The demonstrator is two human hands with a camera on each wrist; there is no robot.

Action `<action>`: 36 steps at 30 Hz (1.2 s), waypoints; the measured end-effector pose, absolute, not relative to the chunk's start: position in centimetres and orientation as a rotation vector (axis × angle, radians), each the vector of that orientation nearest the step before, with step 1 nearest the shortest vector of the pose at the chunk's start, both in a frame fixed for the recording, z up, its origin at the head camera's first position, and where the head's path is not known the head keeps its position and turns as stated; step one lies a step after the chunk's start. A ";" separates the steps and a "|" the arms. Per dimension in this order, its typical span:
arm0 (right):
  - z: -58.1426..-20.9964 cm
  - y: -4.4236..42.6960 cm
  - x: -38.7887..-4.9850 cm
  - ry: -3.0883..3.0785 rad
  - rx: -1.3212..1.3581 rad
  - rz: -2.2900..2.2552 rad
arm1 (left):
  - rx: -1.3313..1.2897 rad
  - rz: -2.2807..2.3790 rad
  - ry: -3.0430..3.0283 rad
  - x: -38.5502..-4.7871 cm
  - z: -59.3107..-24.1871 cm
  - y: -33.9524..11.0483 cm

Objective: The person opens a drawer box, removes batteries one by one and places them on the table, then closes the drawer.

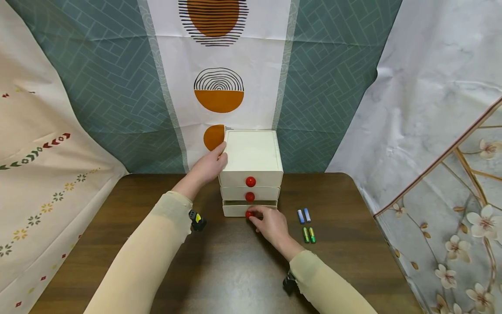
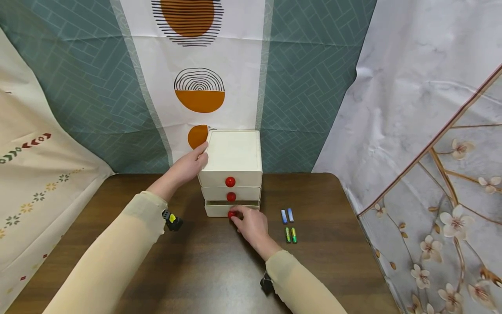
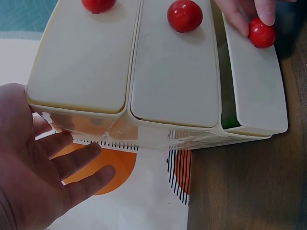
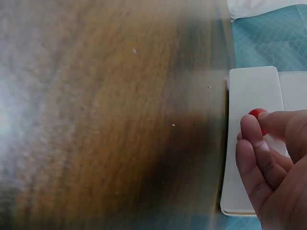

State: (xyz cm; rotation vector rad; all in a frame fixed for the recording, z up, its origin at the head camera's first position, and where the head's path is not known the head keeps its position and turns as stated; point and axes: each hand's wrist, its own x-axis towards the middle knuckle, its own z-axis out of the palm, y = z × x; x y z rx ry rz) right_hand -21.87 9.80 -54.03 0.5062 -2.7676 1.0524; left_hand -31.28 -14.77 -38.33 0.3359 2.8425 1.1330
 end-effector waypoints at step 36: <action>-54.5 10.2 -17.9 -2.737 0.556 1.012 | 0.324 1.190 2.797 -31.0 -38.5 -14.8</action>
